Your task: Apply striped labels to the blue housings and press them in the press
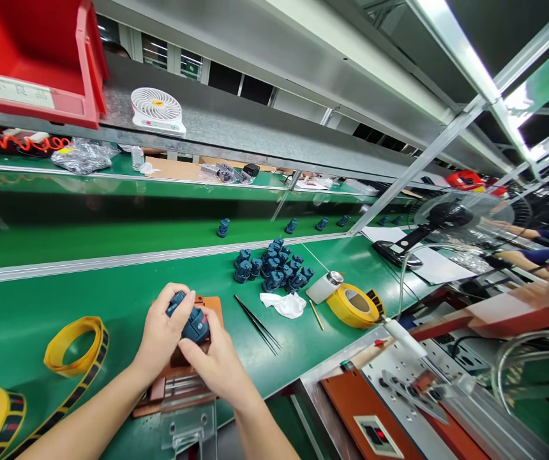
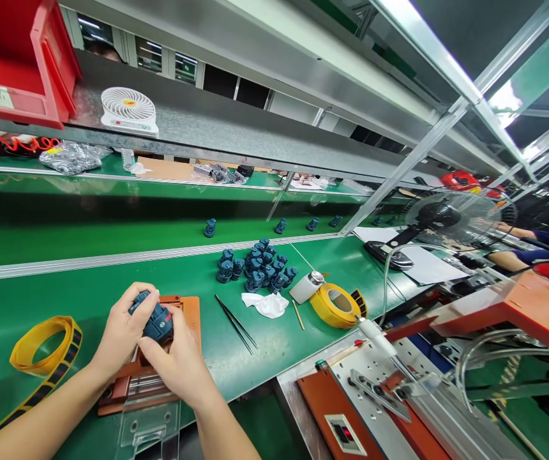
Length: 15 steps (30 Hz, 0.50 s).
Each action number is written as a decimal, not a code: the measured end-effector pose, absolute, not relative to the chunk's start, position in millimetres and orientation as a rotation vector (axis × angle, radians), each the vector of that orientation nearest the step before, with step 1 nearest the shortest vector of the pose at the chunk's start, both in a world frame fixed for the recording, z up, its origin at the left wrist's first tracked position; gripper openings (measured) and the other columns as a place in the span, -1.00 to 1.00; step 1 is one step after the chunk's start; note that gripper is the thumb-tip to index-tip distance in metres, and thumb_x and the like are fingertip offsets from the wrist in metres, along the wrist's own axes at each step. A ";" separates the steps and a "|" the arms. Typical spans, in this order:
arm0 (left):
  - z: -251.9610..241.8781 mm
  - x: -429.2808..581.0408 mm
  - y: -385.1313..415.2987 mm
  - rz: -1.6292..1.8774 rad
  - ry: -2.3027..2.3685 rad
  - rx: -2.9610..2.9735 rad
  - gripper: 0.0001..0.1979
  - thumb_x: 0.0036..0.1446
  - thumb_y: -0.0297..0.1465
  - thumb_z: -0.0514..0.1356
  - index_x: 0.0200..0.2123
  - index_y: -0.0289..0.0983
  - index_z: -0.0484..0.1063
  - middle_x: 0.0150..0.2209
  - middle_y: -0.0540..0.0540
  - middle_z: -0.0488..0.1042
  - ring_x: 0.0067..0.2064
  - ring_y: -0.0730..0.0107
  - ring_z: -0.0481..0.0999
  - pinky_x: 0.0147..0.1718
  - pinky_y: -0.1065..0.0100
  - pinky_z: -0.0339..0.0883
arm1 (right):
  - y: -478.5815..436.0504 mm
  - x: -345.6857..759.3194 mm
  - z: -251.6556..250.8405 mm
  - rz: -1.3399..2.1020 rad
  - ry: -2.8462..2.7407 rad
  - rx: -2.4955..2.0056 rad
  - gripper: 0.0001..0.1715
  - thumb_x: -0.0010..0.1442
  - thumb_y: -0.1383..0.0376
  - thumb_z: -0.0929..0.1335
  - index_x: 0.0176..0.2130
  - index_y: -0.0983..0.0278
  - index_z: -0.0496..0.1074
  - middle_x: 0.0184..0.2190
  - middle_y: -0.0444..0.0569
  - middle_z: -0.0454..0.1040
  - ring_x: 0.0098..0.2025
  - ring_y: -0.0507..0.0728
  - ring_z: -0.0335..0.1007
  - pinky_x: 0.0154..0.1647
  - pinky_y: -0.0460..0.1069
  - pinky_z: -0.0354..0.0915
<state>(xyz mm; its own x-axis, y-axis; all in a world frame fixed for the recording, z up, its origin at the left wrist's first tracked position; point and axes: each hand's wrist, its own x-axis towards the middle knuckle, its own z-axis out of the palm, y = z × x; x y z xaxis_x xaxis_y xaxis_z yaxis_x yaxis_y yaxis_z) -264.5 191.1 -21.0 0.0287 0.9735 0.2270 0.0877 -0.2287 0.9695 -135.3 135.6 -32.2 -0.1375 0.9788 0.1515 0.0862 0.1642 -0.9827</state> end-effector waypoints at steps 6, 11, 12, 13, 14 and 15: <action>-19.4 -261.8 193.0 1.223 0.867 1.118 -0.61 0.20 -0.06 0.27 -0.01 -0.14 0.49 0.01 -0.07 0.50 0.01 0.27 0.45 -0.06 0.39 0.35 | 128.8 -125.8 -26.3 0.787 -1.420 -1.153 -0.35 0.16 0.28 0.48 0.20 0.15 0.32 0.09 0.02 0.39 0.07 0.21 0.37 0.08 0.05 0.36; -12.8 -259.2 186.4 1.070 0.741 0.873 -0.46 0.17 -0.01 0.28 0.15 -0.11 0.41 0.12 -0.15 0.48 0.11 0.13 0.45 -0.03 0.31 0.38 | 129.2 -119.8 -21.6 0.494 -1.498 -1.240 -0.34 0.15 0.34 0.49 0.20 0.12 0.32 -0.01 -0.01 0.40 0.02 0.20 0.36 0.04 0.05 0.36; -12.2 -257.7 186.5 1.034 0.712 0.840 -0.43 0.17 0.00 0.27 0.18 -0.10 0.38 0.13 -0.16 0.46 0.10 0.11 0.46 -0.06 0.29 0.39 | 130.5 -117.9 -22.2 0.464 -1.510 -1.245 -0.34 0.16 0.34 0.48 0.21 0.13 0.31 0.00 0.00 0.40 0.02 0.20 0.35 0.03 0.05 0.36; -11.9 -255.5 186.3 1.012 0.686 0.817 -0.40 0.17 -0.01 0.28 0.21 -0.09 0.35 0.15 -0.17 0.45 0.09 0.10 0.47 -0.07 0.28 0.40 | 131.3 -115.4 -23.4 0.442 -1.519 -1.247 -0.35 0.18 0.33 0.47 0.22 0.13 0.30 0.02 0.01 0.39 0.03 0.20 0.35 0.03 0.05 0.37; -11.9 -252.5 185.1 1.007 0.663 0.802 -0.37 0.15 -0.03 0.31 0.22 -0.08 0.33 0.14 -0.17 0.45 0.08 0.09 0.48 -0.06 0.27 0.39 | 131.1 -112.4 -25.3 0.426 -1.531 -1.249 -0.36 0.20 0.32 0.45 0.22 0.14 0.29 0.03 0.02 0.39 0.04 0.20 0.36 0.02 0.05 0.38; -12.2 -248.6 182.5 1.019 0.639 0.791 -0.33 0.10 -0.06 0.36 0.24 -0.07 0.31 0.11 -0.17 0.47 0.07 0.11 0.48 -0.03 0.26 0.38 | 129.7 -108.8 -28.0 0.410 -1.549 -1.251 -0.39 0.23 0.30 0.42 0.23 0.13 0.28 0.05 0.02 0.39 0.05 0.21 0.37 0.02 0.05 0.39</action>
